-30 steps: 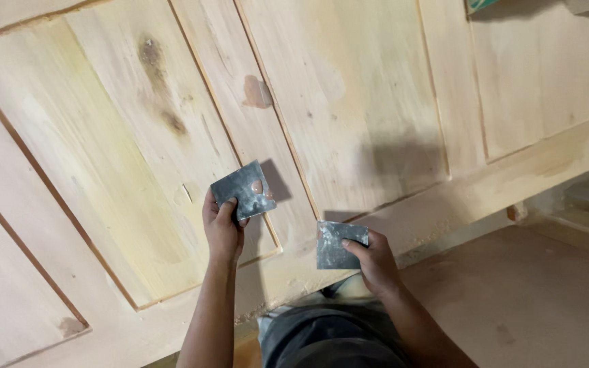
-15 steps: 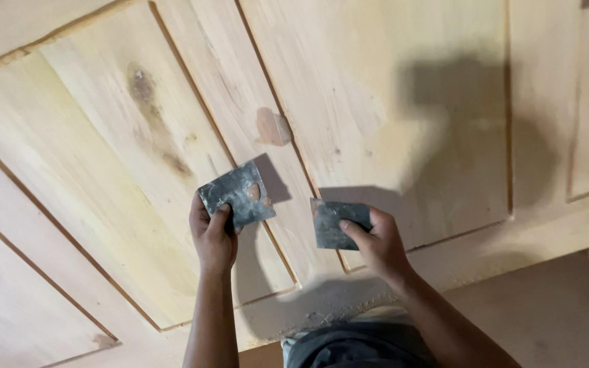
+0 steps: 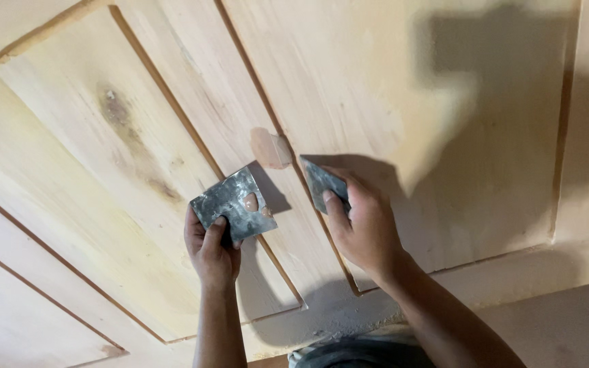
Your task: The person holds a small board with wood filler and uses a flat scraper to press filler into the seams and gaps between the panels of a wooden door, working along the joints. They then carry the filler can and scraper across the workshop and set them on a bench.
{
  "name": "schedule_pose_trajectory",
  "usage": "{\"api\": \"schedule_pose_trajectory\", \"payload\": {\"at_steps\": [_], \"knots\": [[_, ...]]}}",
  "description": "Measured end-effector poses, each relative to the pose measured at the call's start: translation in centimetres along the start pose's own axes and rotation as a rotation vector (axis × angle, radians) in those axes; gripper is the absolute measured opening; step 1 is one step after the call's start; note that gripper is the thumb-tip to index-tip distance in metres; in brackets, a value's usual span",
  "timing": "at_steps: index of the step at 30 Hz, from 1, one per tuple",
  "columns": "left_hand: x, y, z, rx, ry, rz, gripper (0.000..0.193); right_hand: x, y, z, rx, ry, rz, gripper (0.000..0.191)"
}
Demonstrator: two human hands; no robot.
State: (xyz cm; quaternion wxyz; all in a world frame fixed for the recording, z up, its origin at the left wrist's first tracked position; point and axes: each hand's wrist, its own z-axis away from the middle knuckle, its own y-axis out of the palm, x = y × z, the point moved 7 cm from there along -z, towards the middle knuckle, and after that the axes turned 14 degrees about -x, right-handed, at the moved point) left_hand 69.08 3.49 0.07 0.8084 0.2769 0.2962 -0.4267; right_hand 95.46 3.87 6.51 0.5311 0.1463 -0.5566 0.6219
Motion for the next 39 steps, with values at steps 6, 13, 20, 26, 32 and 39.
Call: {"api": "schedule_pose_trajectory", "payload": {"at_steps": [6,13,20,26,32,39], "knots": [[0.2,-0.8,0.0,-0.009,-0.021,0.022,0.029,2.7,0.8,-1.1,-0.106,-0.119,0.080,0.028],[0.6,-1.5,-0.2,0.052,-0.044,0.083,0.034,4.2,1.8,-1.4,-0.137,-0.223,0.167,0.030],[0.7,-2.0,-0.3,0.070,-0.086,0.135,0.036,5.3,2.7,-1.0,-0.158,-0.300,0.209,0.032],[-0.1,-1.5,-0.4,0.005,-0.094,0.075,0.033,6.1,2.9,-0.1,-0.151,-0.368,0.174,0.033],[-3.3,1.2,-0.9,0.122,0.027,-0.305,0.038,6.2,2.2,2.2,-0.016,-0.412,0.164,0.027],[-7.6,5.1,-1.5,0.429,0.171,-0.623,0.041,10.4,1.6,3.6,0.242,-0.817,0.365,0.038]]}}
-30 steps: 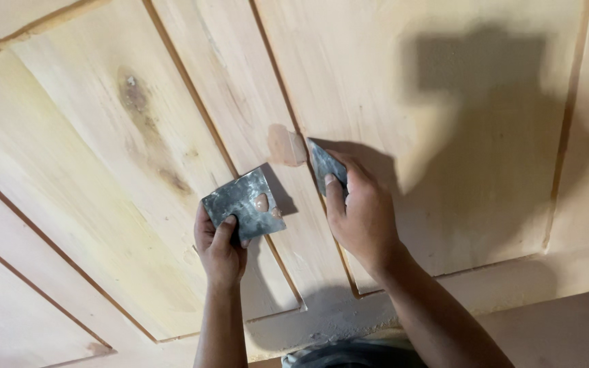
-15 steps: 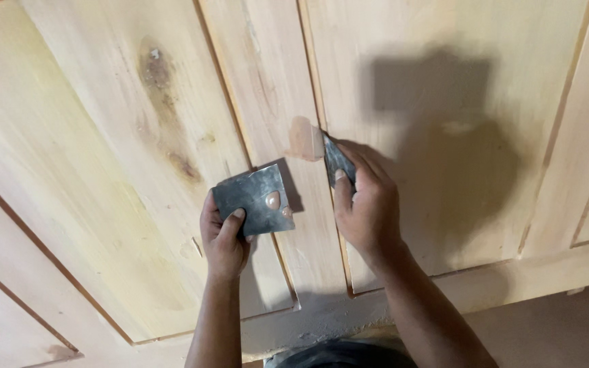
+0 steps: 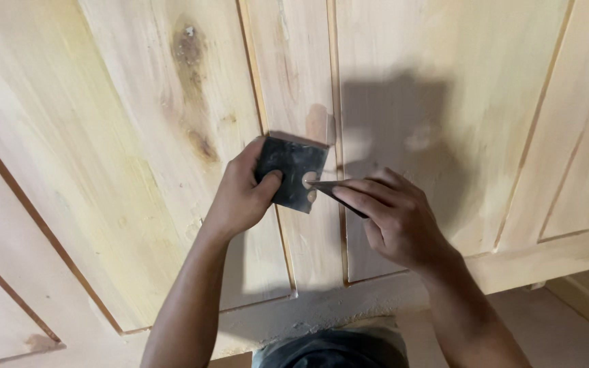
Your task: The person holds a small board with wood filler and uses a flat scraper to press filler into the seams and gaps between the panels of a wooden door, working along the joints. They then carry the filler can and scraper across the workshop and set them on a bench.
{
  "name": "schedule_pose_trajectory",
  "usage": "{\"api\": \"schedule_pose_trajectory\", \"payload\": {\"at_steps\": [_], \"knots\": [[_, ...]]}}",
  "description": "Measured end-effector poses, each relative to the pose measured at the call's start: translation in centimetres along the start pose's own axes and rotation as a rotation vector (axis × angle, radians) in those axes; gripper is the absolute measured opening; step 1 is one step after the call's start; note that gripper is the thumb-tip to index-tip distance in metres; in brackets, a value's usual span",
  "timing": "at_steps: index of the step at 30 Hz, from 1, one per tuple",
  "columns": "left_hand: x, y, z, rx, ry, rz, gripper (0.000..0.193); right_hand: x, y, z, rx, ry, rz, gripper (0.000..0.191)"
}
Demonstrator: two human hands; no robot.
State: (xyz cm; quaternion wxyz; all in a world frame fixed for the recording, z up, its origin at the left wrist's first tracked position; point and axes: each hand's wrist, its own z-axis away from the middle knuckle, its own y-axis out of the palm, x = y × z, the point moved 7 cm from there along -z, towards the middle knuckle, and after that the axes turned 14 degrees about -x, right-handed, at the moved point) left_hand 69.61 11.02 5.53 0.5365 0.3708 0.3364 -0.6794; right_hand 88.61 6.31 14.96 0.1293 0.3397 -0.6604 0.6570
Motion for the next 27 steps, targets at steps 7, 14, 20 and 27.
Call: {"api": "schedule_pose_trajectory", "payload": {"at_steps": [7,14,20,27], "knots": [[-2.0,0.0,0.0,0.091,0.003,-0.117,0.041,2.6,0.4,-2.0,0.095,-0.063,0.048,0.035],[0.5,-1.0,0.0,0.053,-0.245,0.055,0.039,3.6,1.9,-1.3,0.160,-0.152,0.024,0.037],[2.3,-4.3,-1.8,-0.274,-0.400,0.507,0.034,3.6,3.5,-0.6,0.184,-0.155,-0.027,0.031],[3.1,-11.5,-5.6,-0.480,0.136,0.692,0.031,-1.0,3.0,1.8,-0.194,0.517,-0.260,0.027]]}}
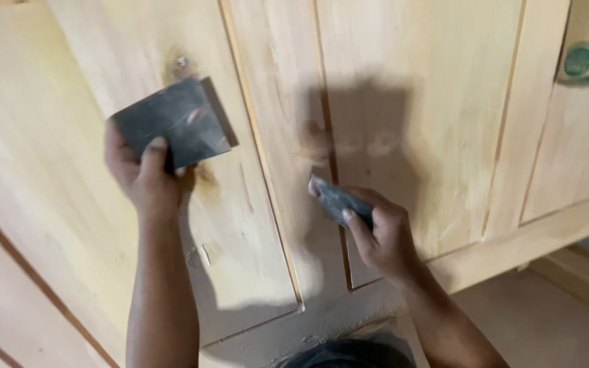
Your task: The person holds a small board with wood filler and uses a flat scraper to press filler into the seams and gaps between the panels of a wooden door, working along the joints. They then carry the filler can and scraper across the workshop and set them on a bench.
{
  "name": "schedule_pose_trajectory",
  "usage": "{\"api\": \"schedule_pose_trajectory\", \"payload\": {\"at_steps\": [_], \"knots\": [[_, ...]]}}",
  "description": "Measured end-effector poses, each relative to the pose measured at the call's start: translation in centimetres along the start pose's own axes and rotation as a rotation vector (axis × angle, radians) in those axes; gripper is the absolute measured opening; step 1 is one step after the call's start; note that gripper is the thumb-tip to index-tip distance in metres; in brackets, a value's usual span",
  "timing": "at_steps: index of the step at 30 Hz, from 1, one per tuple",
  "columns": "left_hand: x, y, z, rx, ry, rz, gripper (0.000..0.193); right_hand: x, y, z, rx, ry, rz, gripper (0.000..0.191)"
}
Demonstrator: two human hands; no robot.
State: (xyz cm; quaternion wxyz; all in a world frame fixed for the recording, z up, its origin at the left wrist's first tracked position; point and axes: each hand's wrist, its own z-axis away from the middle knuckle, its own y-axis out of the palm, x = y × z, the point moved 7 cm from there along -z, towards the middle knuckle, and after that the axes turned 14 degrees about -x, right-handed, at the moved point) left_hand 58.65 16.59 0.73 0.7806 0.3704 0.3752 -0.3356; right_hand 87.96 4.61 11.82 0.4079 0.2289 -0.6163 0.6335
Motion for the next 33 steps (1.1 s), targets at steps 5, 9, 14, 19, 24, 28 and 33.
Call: {"api": "schedule_pose_trajectory", "payload": {"at_steps": [5,9,14,19,24,28,33], "knots": [[0.5,-1.2,0.6,0.114,0.251,-0.177,0.024,-3.4,-0.4,-0.3,-0.251,0.276,0.095,0.026],[0.6,-2.0,0.4,0.083,0.363,-0.301,0.028,-2.9,-0.3,-1.6,-0.326,0.219,0.125,0.026],[0.8,-2.4,0.4,0.092,0.503,-0.425,0.032,-2.1,0.4,-2.7,-0.320,0.198,0.190,0.026],[1.4,-3.3,0.2,0.073,0.509,-0.388,0.034,-1.1,1.2,-3.2,-0.297,0.118,0.200,0.025],[1.6,-3.4,0.2,0.086,0.519,-0.394,0.032,-1.1,1.3,-3.7,-0.284,0.124,0.205,0.026],[1.6,-3.4,0.3,0.086,0.490,-0.387,0.032,-0.1,1.8,-4.0,-0.281,-0.035,0.315,0.026],[1.6,-3.4,0.2,0.084,0.477,-0.378,0.036,0.0,3.2,-3.7,-0.283,-0.070,0.384,0.027]]}}
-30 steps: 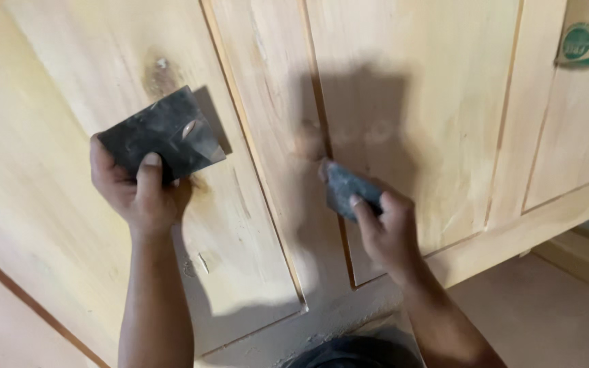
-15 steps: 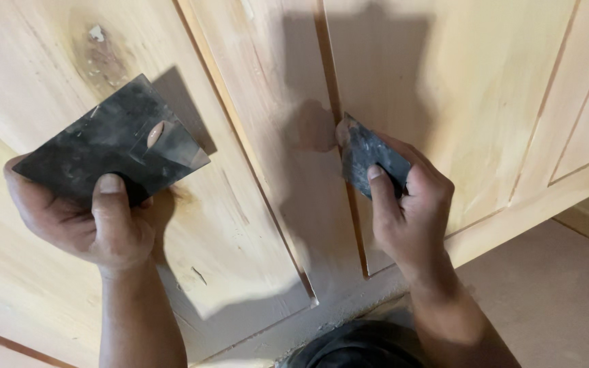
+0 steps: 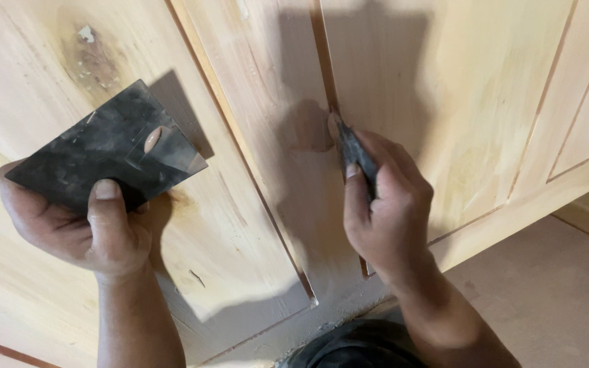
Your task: The person holds a small board with wood filler and uses a flat scraper to press filler into the seams and gaps between the panels of a wooden door, working along the joints. They then carry the filler can and scraper across the workshop and set them on a bench.
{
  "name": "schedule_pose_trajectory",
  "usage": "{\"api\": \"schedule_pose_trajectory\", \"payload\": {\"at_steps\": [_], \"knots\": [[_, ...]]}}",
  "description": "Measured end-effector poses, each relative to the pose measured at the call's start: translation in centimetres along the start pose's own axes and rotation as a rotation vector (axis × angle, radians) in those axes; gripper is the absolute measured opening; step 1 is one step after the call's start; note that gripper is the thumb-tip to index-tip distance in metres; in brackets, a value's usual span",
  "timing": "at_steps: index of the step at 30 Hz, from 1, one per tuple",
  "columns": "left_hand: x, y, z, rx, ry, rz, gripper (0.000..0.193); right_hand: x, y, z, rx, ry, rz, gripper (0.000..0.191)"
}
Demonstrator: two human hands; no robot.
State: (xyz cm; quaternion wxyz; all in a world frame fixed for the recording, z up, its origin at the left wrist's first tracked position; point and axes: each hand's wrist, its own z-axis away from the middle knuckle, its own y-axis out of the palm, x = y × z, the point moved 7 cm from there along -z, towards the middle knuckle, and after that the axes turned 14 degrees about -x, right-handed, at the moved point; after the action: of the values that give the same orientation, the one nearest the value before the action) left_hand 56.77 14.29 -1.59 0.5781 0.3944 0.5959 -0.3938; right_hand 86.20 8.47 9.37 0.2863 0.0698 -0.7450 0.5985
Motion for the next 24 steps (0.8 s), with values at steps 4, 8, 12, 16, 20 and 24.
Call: {"api": "schedule_pose_trajectory", "payload": {"at_steps": [4,8,12,16,20,24], "knots": [[-0.1,0.0,0.0,-0.005,0.000,0.005,0.032,0.8,0.6,0.6,0.008,-0.025,0.082,0.032],[-0.5,0.1,-0.1,0.014,0.023,-0.018,0.030,1.5,2.2,1.1,0.024,-0.017,0.131,0.042],[-0.1,0.4,-0.1,-0.019,-0.024,0.084,0.031,2.2,3.6,1.9,0.092,-0.044,0.192,0.054],[-0.3,0.7,-0.3,-0.017,-0.001,0.083,0.029,2.9,3.7,2.2,0.122,-0.124,0.228,0.050],[-0.7,0.9,-0.7,0.013,0.013,0.018,0.031,2.9,2.6,1.8,0.161,-0.166,0.198,0.042],[-1.1,1.2,-0.6,0.011,0.027,-0.007,0.034,-0.3,0.6,0.8,0.220,0.140,-0.053,0.028]]}}
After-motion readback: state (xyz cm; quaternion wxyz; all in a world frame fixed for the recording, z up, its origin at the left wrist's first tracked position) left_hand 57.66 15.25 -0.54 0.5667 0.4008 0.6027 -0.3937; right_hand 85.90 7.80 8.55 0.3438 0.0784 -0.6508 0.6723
